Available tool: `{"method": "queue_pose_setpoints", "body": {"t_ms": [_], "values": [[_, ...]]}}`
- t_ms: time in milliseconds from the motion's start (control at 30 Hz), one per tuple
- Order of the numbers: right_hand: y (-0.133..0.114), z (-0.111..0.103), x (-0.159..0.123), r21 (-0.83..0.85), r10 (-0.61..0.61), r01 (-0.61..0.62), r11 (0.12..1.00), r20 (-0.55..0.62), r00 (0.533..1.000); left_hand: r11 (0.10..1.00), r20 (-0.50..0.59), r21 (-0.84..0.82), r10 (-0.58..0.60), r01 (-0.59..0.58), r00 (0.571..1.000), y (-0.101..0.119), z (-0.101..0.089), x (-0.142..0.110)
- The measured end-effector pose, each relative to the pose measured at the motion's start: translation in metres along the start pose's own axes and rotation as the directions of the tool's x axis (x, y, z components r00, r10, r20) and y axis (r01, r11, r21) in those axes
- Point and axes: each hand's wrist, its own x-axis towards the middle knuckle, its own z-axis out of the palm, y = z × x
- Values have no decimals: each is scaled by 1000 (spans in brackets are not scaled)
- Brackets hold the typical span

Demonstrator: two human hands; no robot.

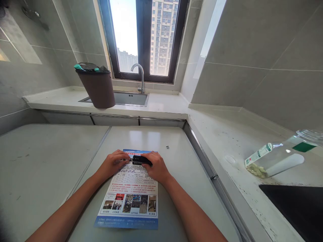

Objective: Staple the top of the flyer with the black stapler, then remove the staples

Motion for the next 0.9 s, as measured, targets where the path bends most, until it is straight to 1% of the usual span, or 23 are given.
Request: {"method": "queue_pose_setpoints", "body": {"t_ms": [100,200,267,333,467,533,633,700,800,900], "values": [[-2,-4,1,56,42,-41,998,-16,999,999,-13,-25,31,-32,999,-4,-2,-2],[-1,-10,1,136,112,-105,985,-45,993,999,-35,-49,14,-15,999,-6,-7,-3],[2,-15,1,182,138,-127,975,-48,989,998,-23,-69,6,-8,1000,-5,-10,-3],[5,-20,0,223,142,-134,966,-22,990,995,-3,-97,9,-9,1000,-2,-12,-3],[6,-24,0,302,99,-106,947,36,994,986,27,-166,-29,33,999,12,-7,-2],[1,-22,0,320,62,-79,944,62,996,985,59,-167,-39,49,997,21,-3,-1],[-8,-17,0,328,20,-53,943,103,995,989,118,-147,-16,33,993,29,2,-1],[-14,-15,-1,329,13,-48,943,107,994,989,133,-145,-17,37,991,31,2,-2],[-19,-13,-1,323,17,-46,945,92,996,986,112,-161,-35,53,993,31,1,-3],[-21,-11,-1,308,-4,-22,951,86,996,986,116,-164,-16,35,993,29,2,-4]]}}
